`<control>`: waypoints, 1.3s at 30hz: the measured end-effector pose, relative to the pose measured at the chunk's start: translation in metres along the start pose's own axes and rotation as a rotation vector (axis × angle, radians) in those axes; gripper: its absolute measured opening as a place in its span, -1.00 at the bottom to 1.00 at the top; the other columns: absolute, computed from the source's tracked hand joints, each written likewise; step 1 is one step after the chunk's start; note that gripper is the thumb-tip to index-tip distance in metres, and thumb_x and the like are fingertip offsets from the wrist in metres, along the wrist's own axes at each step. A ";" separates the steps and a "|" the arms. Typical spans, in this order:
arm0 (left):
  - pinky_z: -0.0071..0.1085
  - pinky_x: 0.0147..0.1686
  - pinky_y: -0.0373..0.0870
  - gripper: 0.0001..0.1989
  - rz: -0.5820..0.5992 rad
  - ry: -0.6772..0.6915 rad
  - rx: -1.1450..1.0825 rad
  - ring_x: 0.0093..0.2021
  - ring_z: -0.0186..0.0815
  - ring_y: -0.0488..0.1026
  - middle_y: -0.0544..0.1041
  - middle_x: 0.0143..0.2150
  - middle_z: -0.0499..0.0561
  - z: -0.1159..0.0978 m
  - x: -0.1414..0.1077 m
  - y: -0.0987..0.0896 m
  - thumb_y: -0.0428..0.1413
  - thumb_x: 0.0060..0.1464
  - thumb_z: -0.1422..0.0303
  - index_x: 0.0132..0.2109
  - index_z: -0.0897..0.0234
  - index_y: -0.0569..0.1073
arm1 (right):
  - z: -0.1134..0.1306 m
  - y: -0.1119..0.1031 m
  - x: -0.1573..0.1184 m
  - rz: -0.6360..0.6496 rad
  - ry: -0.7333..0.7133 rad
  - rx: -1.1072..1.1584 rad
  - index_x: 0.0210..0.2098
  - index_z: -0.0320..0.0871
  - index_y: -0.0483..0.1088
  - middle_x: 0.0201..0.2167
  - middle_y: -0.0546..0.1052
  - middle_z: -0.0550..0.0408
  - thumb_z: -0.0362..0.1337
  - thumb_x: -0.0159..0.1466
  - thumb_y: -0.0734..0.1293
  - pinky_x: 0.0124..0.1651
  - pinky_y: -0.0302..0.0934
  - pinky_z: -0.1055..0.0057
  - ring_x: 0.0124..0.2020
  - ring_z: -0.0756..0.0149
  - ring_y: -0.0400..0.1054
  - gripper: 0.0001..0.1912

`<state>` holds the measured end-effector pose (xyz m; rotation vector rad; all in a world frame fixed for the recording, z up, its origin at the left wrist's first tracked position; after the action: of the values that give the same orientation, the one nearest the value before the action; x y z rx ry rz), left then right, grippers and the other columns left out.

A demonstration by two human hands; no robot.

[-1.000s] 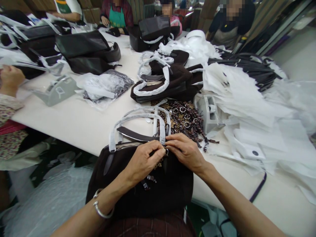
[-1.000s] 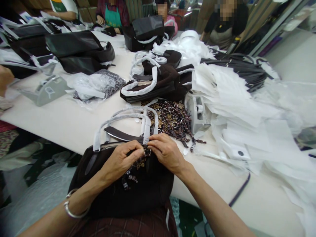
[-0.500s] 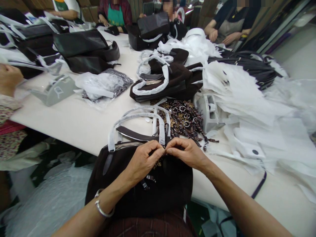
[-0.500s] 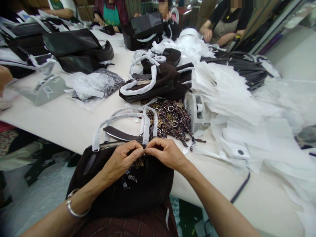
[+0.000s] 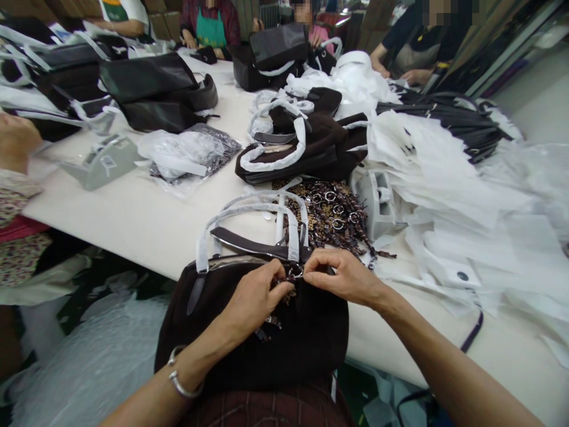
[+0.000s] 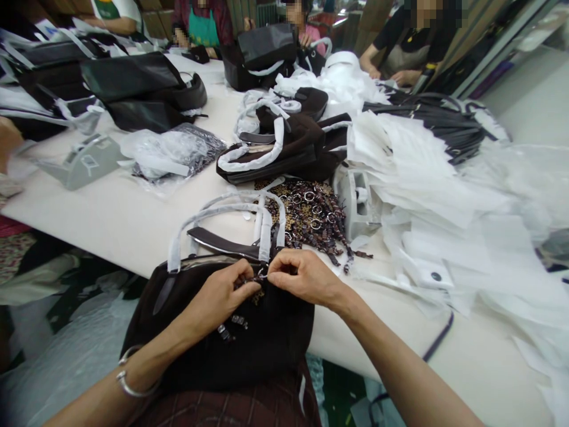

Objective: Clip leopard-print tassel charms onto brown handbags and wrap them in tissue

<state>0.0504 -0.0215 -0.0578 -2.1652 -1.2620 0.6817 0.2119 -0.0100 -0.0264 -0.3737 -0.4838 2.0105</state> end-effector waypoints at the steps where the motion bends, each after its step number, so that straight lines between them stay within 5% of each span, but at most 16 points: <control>1: -0.45 -0.36 0.19 -0.85 0.022 -0.032 -0.089 -0.38 -0.36 0.33 0.40 -0.40 -0.15 0.005 0.000 -0.002 0.13 0.15 0.31 -0.32 0.22 0.30 | 0.002 0.001 -0.001 -0.005 -0.026 -0.050 -0.42 -0.15 0.47 -0.43 0.50 0.18 -0.39 0.20 0.34 -0.29 0.19 0.46 -0.38 0.40 0.34 -0.92; 9: -0.48 -0.38 0.22 -0.65 0.164 -0.097 -0.366 -0.38 -0.36 0.30 0.38 -0.43 -0.10 0.013 0.004 0.001 -0.09 0.26 0.17 -0.36 0.28 0.41 | 0.014 0.009 -0.006 -0.104 -0.118 -0.210 -0.50 -0.17 0.36 -0.31 0.45 0.10 -0.54 0.12 0.31 -0.17 0.22 0.41 -0.27 0.36 0.35 -0.83; 15: -0.53 -0.53 0.26 -0.84 0.150 -0.232 -0.453 -0.51 -0.41 0.34 0.39 -0.47 -0.13 0.015 -0.004 0.009 0.07 0.13 0.25 -0.27 0.26 0.41 | 0.015 0.016 -0.006 -0.140 -0.123 -0.252 -0.50 -0.17 0.34 -0.18 0.45 0.05 -0.54 0.11 0.31 -0.11 0.24 0.38 -0.19 0.32 0.37 -0.83; 28: -0.43 -0.26 0.35 -0.91 -0.029 -0.070 -0.180 -0.29 -0.29 0.45 0.53 -0.30 -0.02 -0.009 -0.013 -0.006 0.10 0.10 0.41 -0.21 0.24 0.47 | 0.016 0.036 -0.004 -0.144 -0.115 -0.351 -0.49 -0.17 0.36 -0.17 0.46 0.01 -0.51 0.16 0.30 -0.11 0.27 0.31 -0.16 0.25 0.36 -0.84; 34: -0.46 -0.37 0.36 -0.72 0.098 -0.134 -0.431 -0.40 -0.34 0.48 0.51 -0.39 -0.07 -0.002 -0.009 -0.003 -0.14 0.30 0.22 -0.21 0.21 0.41 | 0.012 0.037 -0.005 -0.145 -0.121 -0.314 -0.42 -0.16 0.39 -0.20 0.45 0.03 -0.50 0.24 0.28 -0.11 0.27 0.32 -0.18 0.28 0.35 -0.84; 39: -0.51 -0.44 0.23 -0.87 0.198 -0.100 -0.488 -0.45 -0.40 0.37 0.42 -0.47 -0.14 0.007 0.012 0.001 0.07 0.14 0.30 -0.31 0.27 0.39 | 0.011 0.033 -0.006 -0.148 -0.138 -0.308 -0.39 -0.16 0.39 -0.21 0.44 0.01 -0.48 0.27 0.27 -0.12 0.26 0.32 -0.18 0.27 0.35 -0.85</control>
<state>0.0513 -0.0101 -0.0655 -2.7099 -1.3894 0.6116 0.1846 -0.0317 -0.0326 -0.3762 -0.8878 1.8274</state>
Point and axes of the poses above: each hand's wrist, its own x-axis towards the middle knuckle, its own y-axis out of the palm, z = x × y, the point moved 6 cm from there along x, towards the middle knuckle
